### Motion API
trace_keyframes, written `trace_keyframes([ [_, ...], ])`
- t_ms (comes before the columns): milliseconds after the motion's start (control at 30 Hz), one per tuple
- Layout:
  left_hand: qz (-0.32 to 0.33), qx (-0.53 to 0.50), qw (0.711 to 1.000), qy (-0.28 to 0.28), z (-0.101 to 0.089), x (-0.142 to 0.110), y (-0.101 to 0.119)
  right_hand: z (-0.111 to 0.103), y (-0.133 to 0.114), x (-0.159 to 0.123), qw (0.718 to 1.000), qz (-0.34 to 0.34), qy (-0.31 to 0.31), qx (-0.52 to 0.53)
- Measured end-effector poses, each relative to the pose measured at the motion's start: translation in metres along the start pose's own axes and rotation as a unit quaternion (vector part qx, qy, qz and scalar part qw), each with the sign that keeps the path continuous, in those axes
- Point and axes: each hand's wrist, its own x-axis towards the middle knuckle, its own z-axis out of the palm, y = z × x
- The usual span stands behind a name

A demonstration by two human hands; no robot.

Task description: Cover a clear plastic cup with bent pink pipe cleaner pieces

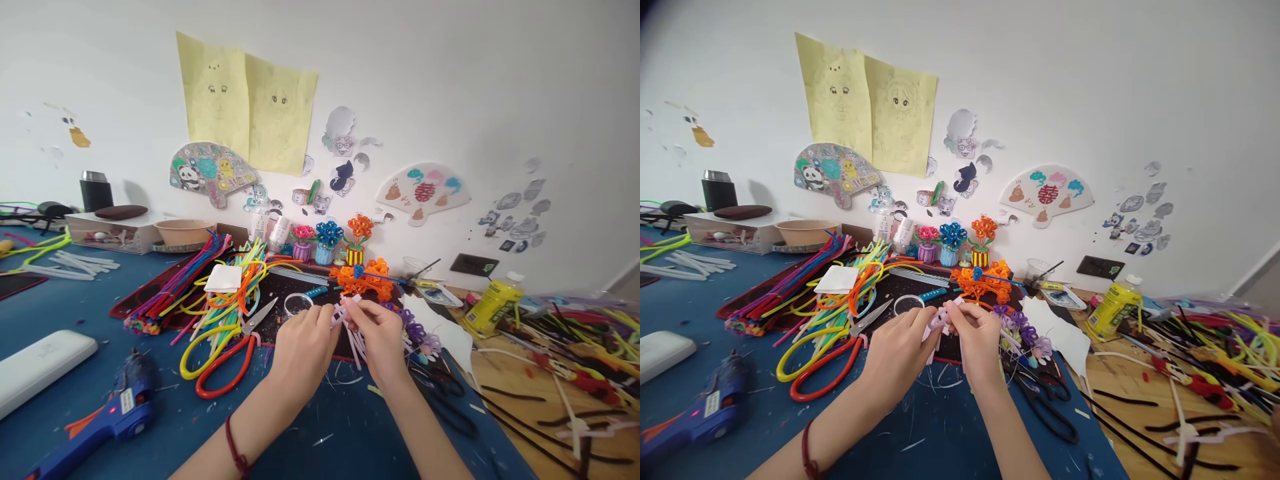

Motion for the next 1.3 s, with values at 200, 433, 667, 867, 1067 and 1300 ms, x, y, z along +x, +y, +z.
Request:
trace_keyframes([
  [200, 0.051, 0.008, 0.995, 0.084, 0.002, -0.002, -0.003, 0.007, 0.001, -0.005, 1.000, 0.004, -0.001, -0.001],
  [433, 0.065, 0.042, 0.995, 0.068, 0.010, -0.007, -0.008, 0.004, 0.006, -0.002, 0.998, 0.031, -0.019, 0.043],
  [667, 0.088, 0.046, 0.993, 0.065, 0.011, -0.007, -0.009, 0.004, 0.002, -0.001, 0.996, 0.052, -0.026, 0.070],
  [867, 0.094, 0.029, 0.993, 0.063, 0.009, -0.006, -0.008, 0.002, -0.001, 0.000, 0.993, 0.061, -0.046, 0.094],
  [1067, 0.086, 0.013, 0.995, 0.039, 0.010, -0.006, -0.009, 0.003, -0.003, -0.001, 0.990, 0.075, -0.038, 0.114],
  [1300, 0.062, -0.007, 0.994, 0.095, 0.007, 0.001, -0.008, 0.000, -0.003, 0.002, 0.987, 0.096, -0.027, 0.128],
])
